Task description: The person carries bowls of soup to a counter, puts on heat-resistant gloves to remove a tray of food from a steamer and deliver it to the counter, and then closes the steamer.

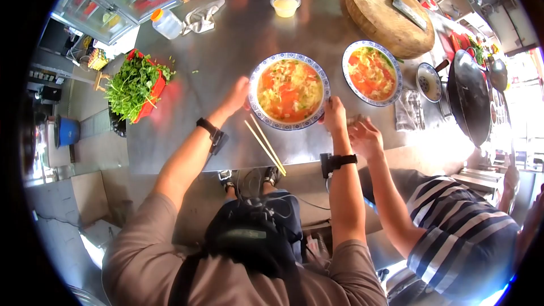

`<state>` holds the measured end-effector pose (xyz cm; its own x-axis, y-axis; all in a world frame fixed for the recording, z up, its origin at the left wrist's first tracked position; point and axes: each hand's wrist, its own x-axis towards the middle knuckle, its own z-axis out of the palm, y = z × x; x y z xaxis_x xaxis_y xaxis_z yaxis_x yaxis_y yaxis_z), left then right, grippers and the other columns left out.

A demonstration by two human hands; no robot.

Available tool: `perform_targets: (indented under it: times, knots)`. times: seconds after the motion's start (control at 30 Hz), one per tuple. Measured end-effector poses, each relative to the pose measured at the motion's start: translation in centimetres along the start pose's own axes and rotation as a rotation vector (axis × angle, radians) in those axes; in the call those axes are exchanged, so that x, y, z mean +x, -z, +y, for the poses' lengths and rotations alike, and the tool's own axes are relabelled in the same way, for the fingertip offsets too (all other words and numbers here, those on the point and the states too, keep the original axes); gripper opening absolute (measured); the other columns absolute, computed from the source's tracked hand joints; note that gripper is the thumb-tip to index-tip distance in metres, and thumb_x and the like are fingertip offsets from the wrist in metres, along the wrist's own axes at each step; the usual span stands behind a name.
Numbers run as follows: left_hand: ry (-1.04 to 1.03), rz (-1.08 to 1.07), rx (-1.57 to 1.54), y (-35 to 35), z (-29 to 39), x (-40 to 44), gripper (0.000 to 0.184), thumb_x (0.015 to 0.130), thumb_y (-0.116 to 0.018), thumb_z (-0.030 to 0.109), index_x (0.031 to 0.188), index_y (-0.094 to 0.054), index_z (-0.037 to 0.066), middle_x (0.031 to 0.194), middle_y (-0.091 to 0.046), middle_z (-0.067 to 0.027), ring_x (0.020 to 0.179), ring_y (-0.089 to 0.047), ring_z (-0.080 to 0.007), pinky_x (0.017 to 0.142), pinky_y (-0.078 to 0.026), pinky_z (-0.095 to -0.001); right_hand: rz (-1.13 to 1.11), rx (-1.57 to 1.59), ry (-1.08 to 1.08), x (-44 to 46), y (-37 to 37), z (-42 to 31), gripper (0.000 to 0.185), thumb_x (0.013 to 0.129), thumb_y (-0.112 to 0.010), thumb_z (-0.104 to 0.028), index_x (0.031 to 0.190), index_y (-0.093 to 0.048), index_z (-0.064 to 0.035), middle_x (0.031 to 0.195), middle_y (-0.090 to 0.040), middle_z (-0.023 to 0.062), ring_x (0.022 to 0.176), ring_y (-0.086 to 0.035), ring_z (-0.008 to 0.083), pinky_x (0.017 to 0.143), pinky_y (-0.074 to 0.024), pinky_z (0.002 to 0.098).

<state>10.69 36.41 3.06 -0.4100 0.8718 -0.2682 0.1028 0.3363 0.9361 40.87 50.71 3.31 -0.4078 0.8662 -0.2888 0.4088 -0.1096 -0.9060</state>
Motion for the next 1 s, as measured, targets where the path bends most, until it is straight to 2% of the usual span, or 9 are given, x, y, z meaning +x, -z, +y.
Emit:
perform_targets:
  times: [0.07, 0.27, 0.63, 0.73, 0.83, 1.0]
  knots:
    - [0.016, 0.005, -0.01, 0.2, 0.1, -0.4, 0.018, 0.099, -0.044, 0.019, 0.096, -0.048, 0.001, 0.065, -0.061, -0.0106, 0.046, -0.06, -0.0162, 0.04, -0.05, -0.0285, -0.009, 0.054, -0.011, -0.1, -0.3, -0.2, 0.018, 0.095, -0.048, -0.011, 0.099, -0.052, 0.0054, 0.072, -0.06, 0.01, 0.049, -0.059, 0.0156, 0.04, -0.0487, 0.0268]
    - [0.027, 0.034, -0.025, 2.6, 0.6, -2.8, 0.017, 0.099, -0.044, 0.017, 0.096, -0.048, 0.001, 0.066, -0.062, -0.0107, 0.046, -0.06, -0.016, 0.04, -0.05, -0.0284, -0.068, 0.056, 0.013, -0.5, -1.9, -1.9, 0.017, 0.096, -0.048, -0.01, 0.1, -0.052, 0.0055, 0.073, -0.06, 0.0095, 0.048, -0.058, 0.0147, 0.041, -0.048, 0.0255]
    - [0.018, 0.184, -0.143, 12.8, 2.6, -13.6, 0.019, 0.099, -0.045, 0.018, 0.095, -0.047, 0.0, 0.065, -0.061, -0.0097, 0.048, -0.06, -0.0153, 0.041, -0.051, -0.028, -0.207, 0.008, 0.147, -6.3, -9.2, -12.0, 0.017, 0.094, -0.048, -0.009, 0.099, -0.054, 0.0061, 0.07, -0.061, 0.0091, 0.048, -0.058, 0.0147, 0.042, -0.0474, 0.0259]
    - [0.074, 0.21, -0.104, 17.3, 3.1, -17.3, 0.024, 0.101, -0.039, 0.022, 0.099, -0.049, 0.001, 0.068, -0.058, -0.0054, 0.052, -0.058, -0.0111, 0.044, -0.048, -0.0245, -0.272, 0.031, 0.143, -7.9, -13.4, -15.3, 0.017, 0.093, -0.049, -0.008, 0.099, -0.054, 0.0063, 0.069, -0.062, 0.0095, 0.049, -0.059, 0.0147, 0.042, -0.0479, 0.0263]
    - [0.05, 0.274, -0.17, 22.2, 1.2, -20.7, 0.021, 0.1, -0.045, 0.02, 0.096, -0.048, -0.001, 0.067, -0.062, -0.0105, 0.048, -0.06, -0.0152, 0.042, -0.049, -0.029, -0.333, -0.005, 0.147, -10.3, -18.3, -18.6, 0.017, 0.094, -0.048, -0.008, 0.1, -0.054, 0.0065, 0.067, -0.061, 0.0094, 0.048, -0.058, 0.0144, 0.042, -0.0476, 0.0259]
    - [0.153, 0.357, -0.215, 31.6, -1.3, -27.4, 0.021, 0.1, -0.044, 0.021, 0.102, -0.049, 0.0, 0.069, -0.061, -0.0088, 0.049, -0.059, -0.0135, 0.042, -0.048, -0.0272, -0.442, -0.114, 0.139, -13.4, -28.6, -21.6, 0.018, 0.095, -0.046, -0.009, 0.104, -0.055, 0.0041, 0.071, -0.061, 0.0077, 0.049, -0.056, 0.0128, 0.042, -0.0467, 0.0239]
